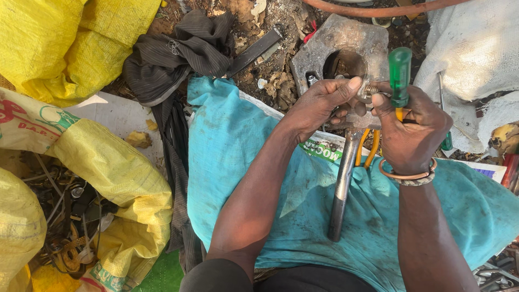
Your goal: The person sits on the ground with a blue cloth over their lap and disassembles small metal components on a stone block. They strike the parts with a hammer, grip and pry them with pliers, and turn screws with a screwdriver, handling several metal pieces one at a time.
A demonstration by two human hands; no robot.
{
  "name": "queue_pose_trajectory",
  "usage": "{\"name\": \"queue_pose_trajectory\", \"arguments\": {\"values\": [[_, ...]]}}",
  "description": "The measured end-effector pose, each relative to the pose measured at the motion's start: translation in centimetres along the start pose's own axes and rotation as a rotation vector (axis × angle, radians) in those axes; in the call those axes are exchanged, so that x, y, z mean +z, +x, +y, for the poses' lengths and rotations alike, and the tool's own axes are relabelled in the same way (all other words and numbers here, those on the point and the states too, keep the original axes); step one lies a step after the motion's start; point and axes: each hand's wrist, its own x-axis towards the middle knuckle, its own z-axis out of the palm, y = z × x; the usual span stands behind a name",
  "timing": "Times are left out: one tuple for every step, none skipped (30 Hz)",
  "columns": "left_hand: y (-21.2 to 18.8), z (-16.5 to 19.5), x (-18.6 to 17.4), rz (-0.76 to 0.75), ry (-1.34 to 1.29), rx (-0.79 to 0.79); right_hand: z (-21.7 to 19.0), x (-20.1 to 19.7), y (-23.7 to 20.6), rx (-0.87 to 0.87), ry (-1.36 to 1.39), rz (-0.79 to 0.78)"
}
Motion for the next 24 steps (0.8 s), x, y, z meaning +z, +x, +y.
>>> {"name": "queue_pose_trajectory", "arguments": {"values": [[0.1, 0.0, 0.0, 0.009, 0.003, 0.000, 0.0, 0.1, 0.0, 0.008, 0.009, 0.020], [0.2, -0.1, -0.1, 0.018, 0.008, 0.002, -0.1, 0.1, -0.1, 0.013, 0.019, 0.041], [0.3, -0.1, -0.1, 0.046, 0.018, 0.006, -0.2, 0.2, -0.1, 0.015, 0.030, 0.063], [0.3, 0.0, -0.2, 0.074, 0.026, 0.008, -0.3, 0.3, -0.1, 0.031, 0.082, 0.074], [0.4, 0.0, -0.3, 0.103, 0.034, 0.007, -0.4, 0.4, -0.1, 0.049, 0.133, 0.085], [0.4, 0.0, -0.4, 0.100, -0.020, 0.005, -0.5, 0.5, 0.0, 0.067, 0.185, 0.096], [0.4, 0.1, -0.4, 0.095, -0.074, 0.004, -0.6, 0.5, -0.1, 0.077, 0.173, 0.095], [0.3, 0.1, -0.5, 0.089, -0.126, 0.004, -0.9, 0.7, -0.1, 0.087, 0.162, 0.095], [0.3, 0.1, -0.6, 0.103, -0.191, -0.040, -1.1, 0.8, -0.2, 0.095, 0.149, 0.098], [0.3, 0.0, -0.6, 0.117, -0.256, -0.083, -1.3, 0.9, -0.3, 0.063, 0.148, 0.097], [0.3, -0.1, -0.7, 0.135, -0.323, -0.126, -1.6, 1.2, -0.4, 0.032, 0.149, 0.093], [0.3, -0.2, -0.7, 0.095, -0.359, -0.109, -1.8, 1.4, -0.6, 0.004, 0.151, 0.085], [0.3, -0.3, -0.7, 0.056, -0.396, -0.093, -1.9, 1.6, -0.7, -0.022, 0.130, 0.060], [0.4, -0.4, -0.7, 0.016, -0.432, -0.079, -2.0, 1.8, -0.7, -0.045, 0.110, 0.037], [0.4, -0.5, -0.6, 0.038, -0.407, -0.107, -1.9, 1.9, -0.6, -0.067, 0.091, 0.017], [0.3, -0.6, -0.6, 0.053, -0.380, -0.129, -1.8, 1.9, -0.6, -0.038, 0.081, 0.038], [0.2, -0.6, -0.6, 0.070, -0.348, -0.143, -1.6, 1.9, -0.4, -0.017, 0.076, 0.059], [0.1, -0.5, -0.6, 0.041, -0.309, -0.139, -1.4, 1.7, -0.2, 0.006, 0.073, 0.076], [-0.1, -0.4, -0.5, 0.016, -0.275, -0.142, -1.1, 1.7, -0.1, 0.102, 0.208, 0.039], [-0.3, -0.3, -0.4, -0.011, -0.243, -0.148, -0.8, 1.6, 0.0, 0.201, 0.341, 0.003], [-0.5, 0.0, -0.2, -0.024, -0.212, -0.157, -0.6, 1.4, 0.0, 0.294, 0.473, -0.029], [-0.7, 0.4, 0.0, -0.040, -0.176, -0.160, -0.4, 1.2, 0.0, 0.325, 0.520, -0.056], [-0.9, 0.8, 0.3, -0.053, -0.139, -0.162, -0.4, 0.9, -0.1, 0.354, 0.570, -0.086], [-1.2, 1.3, 0.6, -0.039, -0.085, -0.136, -0.4, 0.7, -0.4, 0.386, 0.622, -0.116]]}}
